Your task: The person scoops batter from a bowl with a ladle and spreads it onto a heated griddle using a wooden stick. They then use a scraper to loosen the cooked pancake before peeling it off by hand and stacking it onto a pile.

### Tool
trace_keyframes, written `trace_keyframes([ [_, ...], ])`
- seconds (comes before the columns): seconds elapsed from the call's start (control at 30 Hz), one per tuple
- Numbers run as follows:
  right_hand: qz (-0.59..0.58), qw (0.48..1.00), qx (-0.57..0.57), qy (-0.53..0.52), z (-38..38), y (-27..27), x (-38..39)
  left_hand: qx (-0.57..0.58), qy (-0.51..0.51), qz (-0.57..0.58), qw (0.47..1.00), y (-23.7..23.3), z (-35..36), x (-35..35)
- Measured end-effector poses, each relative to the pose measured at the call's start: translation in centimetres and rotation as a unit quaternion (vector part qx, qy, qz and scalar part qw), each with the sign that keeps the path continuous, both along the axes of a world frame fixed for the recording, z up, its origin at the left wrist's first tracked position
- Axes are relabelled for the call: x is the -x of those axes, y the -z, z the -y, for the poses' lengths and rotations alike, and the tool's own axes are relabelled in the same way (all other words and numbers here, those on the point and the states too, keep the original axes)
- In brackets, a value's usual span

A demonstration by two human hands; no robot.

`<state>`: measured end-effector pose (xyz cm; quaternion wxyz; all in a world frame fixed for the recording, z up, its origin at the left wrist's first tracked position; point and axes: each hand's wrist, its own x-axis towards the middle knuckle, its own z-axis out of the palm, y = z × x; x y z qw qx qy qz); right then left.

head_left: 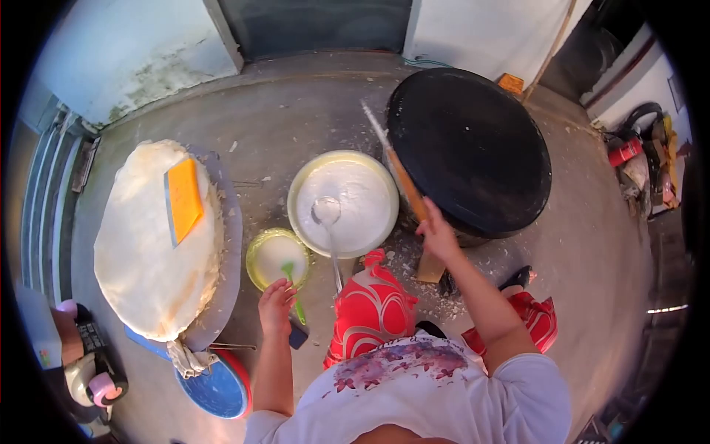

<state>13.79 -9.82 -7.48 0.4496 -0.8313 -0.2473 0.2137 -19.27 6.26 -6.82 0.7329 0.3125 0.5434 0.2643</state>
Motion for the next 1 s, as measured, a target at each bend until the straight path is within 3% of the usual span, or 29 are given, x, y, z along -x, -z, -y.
trace_keyframes([
  [0.03, 0.036, 0.999, -0.013, 0.015, 1.5, -1.9, -1.3, -0.003, -0.006, 0.0, 1.0, 0.3, 0.2, 0.1],
  [0.2, 0.149, 0.976, 0.129, 0.091, 9.8, -5.4, -4.9, -0.005, -0.013, -0.012, 1.0, 1.7, 0.8, 0.9],
  [0.27, 0.266, 0.92, 0.244, 0.154, 11.9, -7.0, -4.3, 0.001, -0.009, -0.029, 1.0, 2.3, 0.9, 1.1],
  [0.37, 0.308, 0.908, 0.257, 0.124, 14.8, -5.2, -4.2, 0.007, 0.006, -0.02, 1.0, 3.6, 1.3, 1.2],
  [0.4, 0.356, 0.908, 0.216, 0.055, 14.7, -5.2, -3.2, 0.008, 0.009, -0.019, 1.0, 3.5, 1.4, 0.9],
  [0.57, 0.316, 0.9, 0.261, 0.147, 14.7, -5.8, -3.3, 0.004, 0.032, -0.008, 0.999, 3.3, 1.8, -0.1],
  [0.63, 0.353, 0.898, 0.262, -0.011, 14.0, -6.1, -2.4, 0.002, 0.031, -0.005, 0.999, 3.6, 1.9, -0.3],
  [0.67, 0.353, 0.898, 0.262, -0.012, 14.2, -5.6, -2.9, 0.002, 0.032, -0.005, 0.999, 3.8, 2.0, -0.2],
  [0.73, 0.22, 0.923, 0.218, 0.229, 14.4, -4.1, -4.3, -0.001, 0.029, -0.007, 1.0, 4.0, 2.1, -0.1],
  [0.8, 0.222, 0.924, 0.218, 0.222, 13.7, -3.7, -3.9, -0.003, 0.019, -0.007, 1.0, 4.6, 2.1, 0.1],
  [0.87, 0.222, 0.929, 0.218, 0.203, 11.8, -3.6, -3.1, -0.022, 0.029, -0.041, 0.998, 6.3, 2.1, 0.7],
  [0.9, 0.267, 0.953, 0.142, 0.02, 10.2, -4.4, -1.7, -0.018, 0.017, -0.047, 0.999, 7.2, 2.3, 0.9],
  [0.93, 0.297, 0.939, 0.057, -0.167, 8.7, -5.3, -0.2, -0.071, 0.039, -0.096, 0.992, 8.3, 2.1, 0.9],
  [0.97, 0.288, 0.938, 0.053, -0.186, 7.2, -6.1, 0.9, -0.122, 0.059, -0.148, 0.98, 9.7, 1.8, 1.3],
  [1.0, 0.204, 0.959, 0.087, -0.175, 5.3, -7.2, 1.8, -0.284, 0.144, -0.287, 0.904, 12.8, 1.4, 2.1],
])
